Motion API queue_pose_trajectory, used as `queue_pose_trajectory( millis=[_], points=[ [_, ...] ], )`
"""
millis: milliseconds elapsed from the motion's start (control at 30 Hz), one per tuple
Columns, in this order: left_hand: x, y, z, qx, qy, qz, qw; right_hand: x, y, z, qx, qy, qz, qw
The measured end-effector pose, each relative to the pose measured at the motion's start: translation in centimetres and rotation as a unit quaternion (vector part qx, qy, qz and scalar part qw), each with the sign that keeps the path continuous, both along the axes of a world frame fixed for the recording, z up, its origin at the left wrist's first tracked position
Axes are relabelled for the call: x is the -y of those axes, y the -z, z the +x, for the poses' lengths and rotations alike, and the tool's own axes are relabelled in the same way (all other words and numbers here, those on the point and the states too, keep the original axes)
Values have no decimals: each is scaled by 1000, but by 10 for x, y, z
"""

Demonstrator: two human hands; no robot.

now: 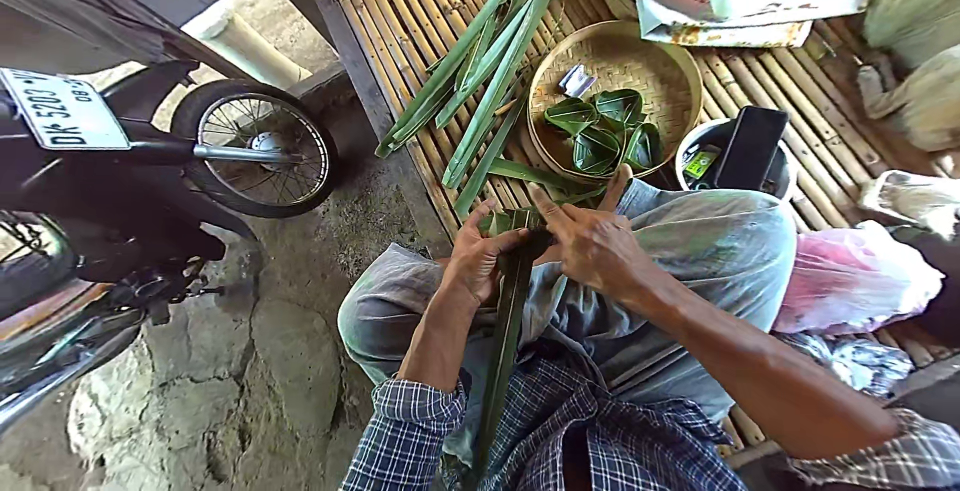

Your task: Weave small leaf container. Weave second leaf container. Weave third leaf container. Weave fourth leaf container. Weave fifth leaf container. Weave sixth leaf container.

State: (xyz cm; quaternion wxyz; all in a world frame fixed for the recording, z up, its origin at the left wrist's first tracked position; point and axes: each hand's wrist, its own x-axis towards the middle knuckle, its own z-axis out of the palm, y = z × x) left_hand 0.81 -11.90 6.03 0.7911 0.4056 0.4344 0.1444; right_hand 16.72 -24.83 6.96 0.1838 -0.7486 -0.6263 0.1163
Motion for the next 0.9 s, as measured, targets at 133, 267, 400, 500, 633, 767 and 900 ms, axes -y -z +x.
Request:
queue_pose_trajectory(
  millis=[133,267,400,500,633,767,900],
  points=[
    [6,-15,9,11,32,34,999,10,-5,30,1,-8,40,999],
    [0,-27,17,26,66,50,996,22,-10,59,18,83,65,994],
    [-45,-38,-29,50,41,189,980,68,-16,144,-124,320,87,935],
    [-55,-44,-25,78,-33,252,964,69,-19,111,-376,338,153,849],
    [-29,-57,23,113,-120,202,965,34,0,0,-655,253,99,705],
    [-13,-50,46,119,-103,170,973,20,1,-69,-803,143,85,572],
    [-6,-51,61,126,-101,167,973,19,-5,-68,-830,136,133,524]
  ],
)
